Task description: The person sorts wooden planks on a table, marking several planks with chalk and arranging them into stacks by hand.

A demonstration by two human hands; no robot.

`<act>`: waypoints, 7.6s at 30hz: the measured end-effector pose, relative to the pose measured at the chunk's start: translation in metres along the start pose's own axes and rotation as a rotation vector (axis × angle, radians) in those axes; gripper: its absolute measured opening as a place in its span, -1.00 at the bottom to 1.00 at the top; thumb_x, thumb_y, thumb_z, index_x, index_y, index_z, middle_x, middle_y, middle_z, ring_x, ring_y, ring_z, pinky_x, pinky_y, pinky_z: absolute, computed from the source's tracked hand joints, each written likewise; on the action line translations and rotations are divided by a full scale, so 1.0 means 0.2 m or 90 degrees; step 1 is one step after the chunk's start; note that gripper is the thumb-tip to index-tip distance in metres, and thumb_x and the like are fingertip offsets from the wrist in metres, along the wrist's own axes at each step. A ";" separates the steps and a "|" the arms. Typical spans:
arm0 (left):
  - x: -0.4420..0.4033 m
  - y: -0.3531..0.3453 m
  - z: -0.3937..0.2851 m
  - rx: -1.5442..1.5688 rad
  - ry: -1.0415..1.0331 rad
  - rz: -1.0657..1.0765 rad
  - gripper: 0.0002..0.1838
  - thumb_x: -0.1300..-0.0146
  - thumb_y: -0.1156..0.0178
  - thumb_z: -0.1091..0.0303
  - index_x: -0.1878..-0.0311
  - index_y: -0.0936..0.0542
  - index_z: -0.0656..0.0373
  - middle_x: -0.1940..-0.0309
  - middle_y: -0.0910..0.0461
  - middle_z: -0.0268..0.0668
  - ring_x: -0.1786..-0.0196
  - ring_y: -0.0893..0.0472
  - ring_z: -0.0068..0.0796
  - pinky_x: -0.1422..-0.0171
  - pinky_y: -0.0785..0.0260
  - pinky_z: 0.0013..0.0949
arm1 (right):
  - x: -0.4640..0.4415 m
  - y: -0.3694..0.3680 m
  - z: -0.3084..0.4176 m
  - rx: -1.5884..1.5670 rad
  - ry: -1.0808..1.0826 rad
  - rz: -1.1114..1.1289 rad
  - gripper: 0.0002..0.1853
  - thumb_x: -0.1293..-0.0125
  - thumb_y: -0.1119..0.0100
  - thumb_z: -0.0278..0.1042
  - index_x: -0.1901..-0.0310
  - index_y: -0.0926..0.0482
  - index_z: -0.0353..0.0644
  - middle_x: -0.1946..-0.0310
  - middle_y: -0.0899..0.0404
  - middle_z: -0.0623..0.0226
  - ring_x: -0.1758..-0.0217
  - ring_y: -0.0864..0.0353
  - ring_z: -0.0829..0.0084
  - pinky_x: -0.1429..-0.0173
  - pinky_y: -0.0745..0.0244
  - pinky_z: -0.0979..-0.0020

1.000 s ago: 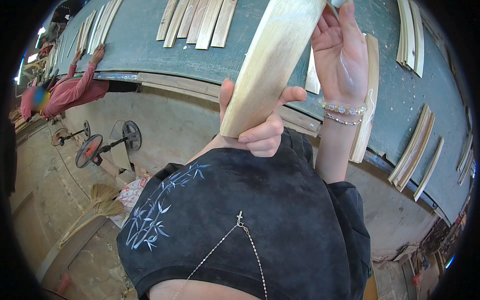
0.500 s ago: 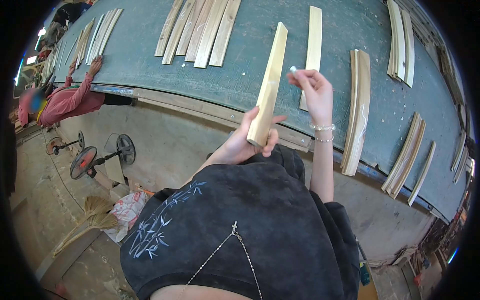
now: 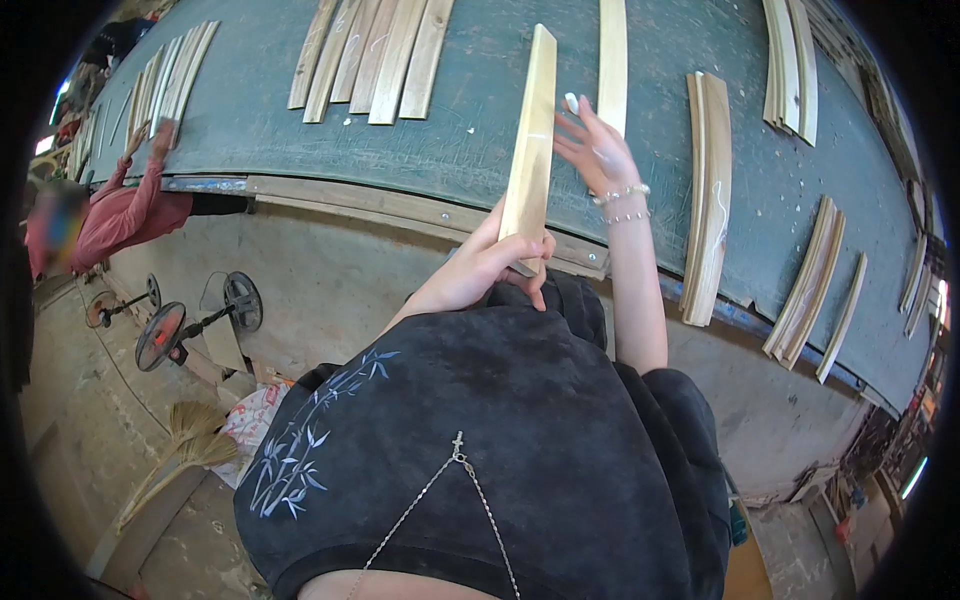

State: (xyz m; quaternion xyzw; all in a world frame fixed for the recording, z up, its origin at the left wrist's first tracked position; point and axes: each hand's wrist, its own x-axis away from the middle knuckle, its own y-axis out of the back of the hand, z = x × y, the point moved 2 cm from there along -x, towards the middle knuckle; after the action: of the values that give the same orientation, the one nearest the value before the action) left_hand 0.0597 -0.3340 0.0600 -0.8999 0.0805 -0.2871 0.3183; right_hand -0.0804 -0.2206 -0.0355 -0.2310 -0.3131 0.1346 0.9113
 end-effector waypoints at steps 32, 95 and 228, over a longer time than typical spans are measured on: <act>0.09 0.11 -0.01 0.137 -0.018 0.125 -0.23 0.13 -0.08 0.21 -0.16 0.03 0.17 0.42 -0.33 -0.04 0.58 -0.42 -0.32 0.36 -0.44 -0.14 | -0.02 -0.29 0.10 0.041 0.152 -0.034 -0.68 -0.29 0.14 -0.16 0.17 -0.45 -0.25 0.22 -0.52 0.07 0.20 -0.54 0.40 0.16 -0.48 0.45; -0.23 -0.12 0.28 -0.648 -0.127 0.409 -0.19 -0.10 -0.07 0.29 -0.22 0.24 0.36 0.25 -0.40 0.01 0.17 -0.47 -0.16 0.08 -0.30 -0.29 | 0.62 0.03 0.05 0.147 0.192 -0.261 -0.42 -0.02 -0.23 -0.41 -0.06 -0.19 -0.28 0.37 -0.49 0.25 0.44 -0.55 0.48 0.40 -0.49 0.54; -0.70 1.12 -0.35 -1.000 -0.109 -0.545 -0.22 0.06 -0.20 0.30 -0.26 -0.08 0.01 0.31 -0.33 -0.07 0.26 -0.41 -0.07 0.24 -0.29 -0.14 | -1.94 -0.03 0.90 0.528 0.023 -0.221 -0.05 0.34 -0.28 0.35 0.08 -0.42 -0.43 0.16 -0.47 0.06 0.09 -0.47 0.29 0.06 -0.40 0.35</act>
State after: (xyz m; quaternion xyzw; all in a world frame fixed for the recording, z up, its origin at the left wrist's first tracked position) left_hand -0.0867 -0.5013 -0.0998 -0.8292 -0.1126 -0.1755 -0.5185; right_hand -0.4921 -0.3158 -0.1040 0.2072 -0.2506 0.0900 0.9414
